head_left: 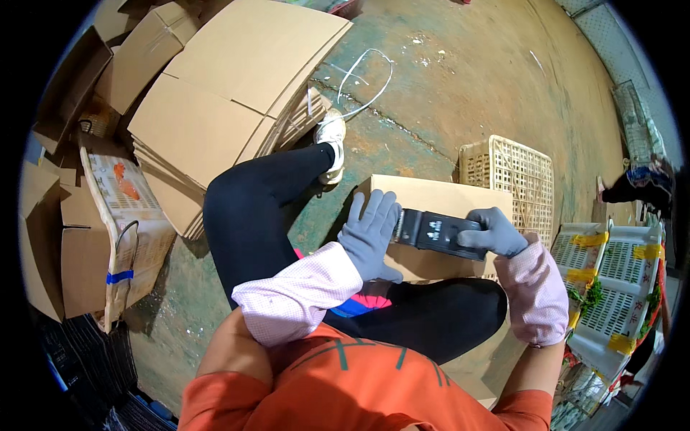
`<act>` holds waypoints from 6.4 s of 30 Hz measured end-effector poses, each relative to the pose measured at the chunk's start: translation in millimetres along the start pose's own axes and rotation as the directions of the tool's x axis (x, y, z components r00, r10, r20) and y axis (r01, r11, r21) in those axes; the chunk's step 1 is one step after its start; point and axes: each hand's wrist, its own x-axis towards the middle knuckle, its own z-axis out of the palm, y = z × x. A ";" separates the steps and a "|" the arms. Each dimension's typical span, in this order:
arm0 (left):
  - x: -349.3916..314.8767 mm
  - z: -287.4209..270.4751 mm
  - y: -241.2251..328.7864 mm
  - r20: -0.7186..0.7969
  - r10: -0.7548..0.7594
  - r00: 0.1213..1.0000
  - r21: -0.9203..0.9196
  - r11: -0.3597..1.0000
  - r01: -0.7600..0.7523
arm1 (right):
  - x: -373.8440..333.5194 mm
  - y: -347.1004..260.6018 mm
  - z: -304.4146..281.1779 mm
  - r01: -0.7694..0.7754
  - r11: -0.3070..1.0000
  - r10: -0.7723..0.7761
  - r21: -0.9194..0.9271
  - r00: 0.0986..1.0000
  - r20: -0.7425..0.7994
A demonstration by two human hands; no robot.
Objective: The person unfolds cardboard sheets to form boxes and applies adhesive tape with a dispenser to secure the bottoms and tops.
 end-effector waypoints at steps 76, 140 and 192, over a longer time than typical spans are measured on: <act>38.0 -11.3 -8.9 0.168 0.104 0.980 0.077 0.990 -0.119 | 7.4 9.9 4.1 0.058 0.992 -0.033 0.114 0.977 -0.210; -19.5 43.5 -11.9 0.623 -0.387 0.680 -0.505 0.465 0.727 | 10.1 24.0 2.9 0.104 0.988 -0.125 -0.110 0.969 -0.213; 66.1 -17.1 6.6 0.479 -0.130 0.868 0.269 0.963 -0.003 | -136.2 153.9 -192.7 -0.198 0.978 0.144 -0.058 0.854 -0.500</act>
